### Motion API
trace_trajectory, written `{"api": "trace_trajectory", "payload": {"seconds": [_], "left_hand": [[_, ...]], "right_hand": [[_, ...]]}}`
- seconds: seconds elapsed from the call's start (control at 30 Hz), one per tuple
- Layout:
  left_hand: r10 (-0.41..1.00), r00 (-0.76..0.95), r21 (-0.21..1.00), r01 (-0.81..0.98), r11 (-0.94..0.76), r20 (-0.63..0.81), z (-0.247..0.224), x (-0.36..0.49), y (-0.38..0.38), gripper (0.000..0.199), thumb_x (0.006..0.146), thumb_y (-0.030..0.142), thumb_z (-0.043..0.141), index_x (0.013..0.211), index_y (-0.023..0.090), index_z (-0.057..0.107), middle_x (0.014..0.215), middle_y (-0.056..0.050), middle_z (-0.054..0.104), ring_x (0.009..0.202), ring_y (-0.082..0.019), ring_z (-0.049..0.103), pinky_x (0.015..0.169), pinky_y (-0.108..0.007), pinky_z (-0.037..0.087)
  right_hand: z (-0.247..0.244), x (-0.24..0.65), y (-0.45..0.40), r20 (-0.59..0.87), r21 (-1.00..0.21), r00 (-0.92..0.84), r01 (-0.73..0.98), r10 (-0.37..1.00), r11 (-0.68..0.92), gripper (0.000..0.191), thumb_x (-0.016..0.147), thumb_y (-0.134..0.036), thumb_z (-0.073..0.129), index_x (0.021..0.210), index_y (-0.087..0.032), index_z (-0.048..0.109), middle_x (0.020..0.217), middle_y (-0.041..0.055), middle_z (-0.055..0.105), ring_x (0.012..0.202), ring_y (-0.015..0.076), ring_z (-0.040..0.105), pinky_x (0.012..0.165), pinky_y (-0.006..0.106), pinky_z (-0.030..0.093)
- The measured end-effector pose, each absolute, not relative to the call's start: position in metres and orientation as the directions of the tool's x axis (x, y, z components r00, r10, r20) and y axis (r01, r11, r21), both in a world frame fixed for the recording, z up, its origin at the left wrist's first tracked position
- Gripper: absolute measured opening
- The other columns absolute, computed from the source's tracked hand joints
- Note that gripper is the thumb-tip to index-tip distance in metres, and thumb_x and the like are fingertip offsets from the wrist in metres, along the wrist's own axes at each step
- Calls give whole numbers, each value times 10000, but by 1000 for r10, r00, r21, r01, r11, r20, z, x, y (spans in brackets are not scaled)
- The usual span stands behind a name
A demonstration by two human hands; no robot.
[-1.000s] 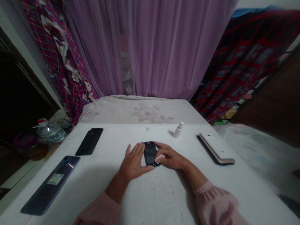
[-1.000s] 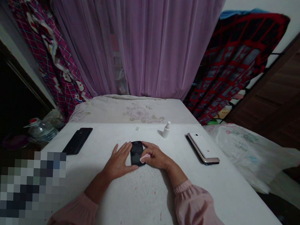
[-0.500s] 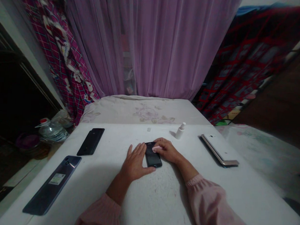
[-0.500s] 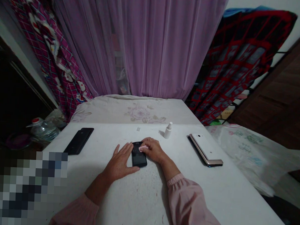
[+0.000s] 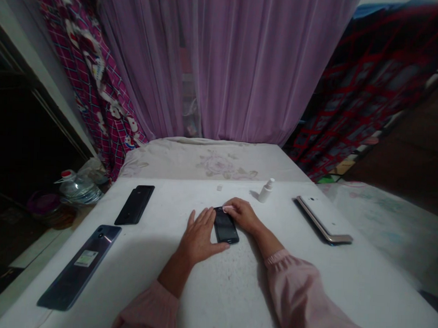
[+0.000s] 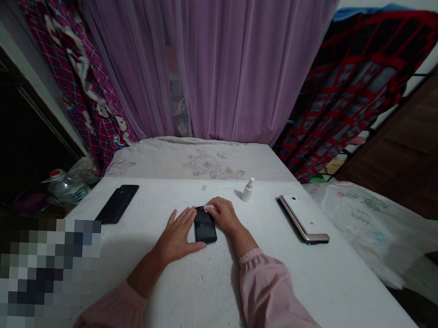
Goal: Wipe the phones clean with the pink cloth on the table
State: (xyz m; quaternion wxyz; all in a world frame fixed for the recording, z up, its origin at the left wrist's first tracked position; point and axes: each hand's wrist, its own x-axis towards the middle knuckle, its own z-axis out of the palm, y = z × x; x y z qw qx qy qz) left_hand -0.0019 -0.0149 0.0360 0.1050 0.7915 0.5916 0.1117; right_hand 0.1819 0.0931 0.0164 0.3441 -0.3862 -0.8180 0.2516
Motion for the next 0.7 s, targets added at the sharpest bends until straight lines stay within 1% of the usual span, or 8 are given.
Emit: {"api": "trace_trajectory", "payload": {"seconds": [0.17, 0.33, 0.47, 0.57, 0.7], "left_hand": [[959, 275, 297, 912, -282, 67, 35, -2, -15, 936, 788, 685, 569, 1476, 107, 311, 1547, -175, 321, 1431, -332, 291, 1174, -577, 131], [959, 274, 303, 910, -284, 75, 36, -2, -15, 923, 792, 667, 578, 1479, 113, 307, 1545, -182, 316, 1433, -325, 290, 1172, -579, 134], [961, 272, 299, 913, -276, 56, 36, -2, -15, 928, 783, 651, 602, 1475, 105, 314, 1547, -183, 308, 1439, -318, 278, 1178, -571, 133], [961, 273, 297, 914, -275, 49, 37, -2, -15, 930, 780, 648, 608, 1475, 105, 314, 1548, -184, 305, 1440, -318, 275, 1178, -574, 133], [961, 269, 301, 913, -274, 60, 38, -1, -16, 925, 781, 653, 607, 1473, 111, 320, 1546, -184, 313, 1436, -324, 282, 1178, -574, 138]], "right_hand": [[14, 188, 80, 405, -714, -449, 389, 797, 582, 152, 875, -305, 590, 886, -219, 714, 927, 50, 745, 844, 190, 678, 797, 312, 523], [17, 188, 71, 449, -644, -466, 423, 762, 638, 217, 923, -323, 536, 963, -255, 739, 1021, 58, 749, 949, 216, 696, 888, 361, 527], [21, 187, 69, 459, -612, -483, 436, 745, 660, 261, 938, -329, 509, 975, -234, 748, 1054, 88, 741, 986, 225, 690, 911, 383, 525], [19, 188, 71, 451, -630, -478, 428, 754, 648, 266, 933, -333, 510, 964, -233, 755, 1054, 92, 741, 989, 228, 688, 916, 395, 523], [13, 188, 74, 422, -698, -442, 399, 792, 595, 213, 895, -337, 566, 949, -260, 758, 1044, 63, 746, 977, 220, 688, 905, 386, 527]]}}
